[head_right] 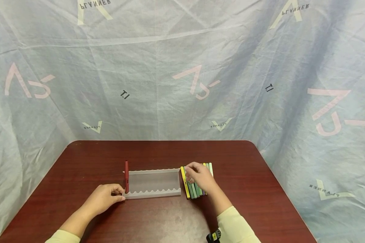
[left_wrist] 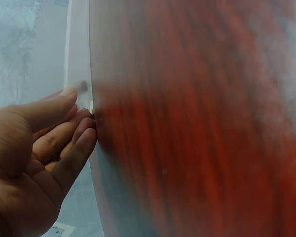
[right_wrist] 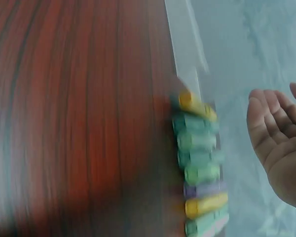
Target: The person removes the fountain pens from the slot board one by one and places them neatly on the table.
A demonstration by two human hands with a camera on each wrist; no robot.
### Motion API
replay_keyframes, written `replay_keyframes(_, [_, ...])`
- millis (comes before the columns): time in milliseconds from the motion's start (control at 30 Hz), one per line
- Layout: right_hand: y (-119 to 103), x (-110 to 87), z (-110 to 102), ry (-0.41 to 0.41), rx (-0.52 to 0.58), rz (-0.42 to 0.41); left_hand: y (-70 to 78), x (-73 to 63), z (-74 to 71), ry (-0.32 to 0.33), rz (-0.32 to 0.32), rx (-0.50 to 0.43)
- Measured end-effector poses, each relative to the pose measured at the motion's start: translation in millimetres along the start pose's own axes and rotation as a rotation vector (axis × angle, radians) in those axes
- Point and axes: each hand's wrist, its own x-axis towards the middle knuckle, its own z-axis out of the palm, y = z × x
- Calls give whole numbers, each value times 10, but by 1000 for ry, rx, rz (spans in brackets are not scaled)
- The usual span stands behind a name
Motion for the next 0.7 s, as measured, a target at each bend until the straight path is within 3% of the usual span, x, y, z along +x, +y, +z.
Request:
replay_keyframes(100, [-51, 43, 194, -69, 41, -22, -5, -9, -1, -1, 1, 1])
replay_keyframes(333, [-170, 64, 588, -150, -34, -56, -10, -23, -9, -5, -1, -5])
replay_keyframes(433, [-252, 47, 741, -203, -7, -51, -14, -19, -14, -8, -3, -8])
replay_keyframes(700, [-294, 125, 1183, -231, 43, -31, -15, -22, -3, -15, -1, -5])
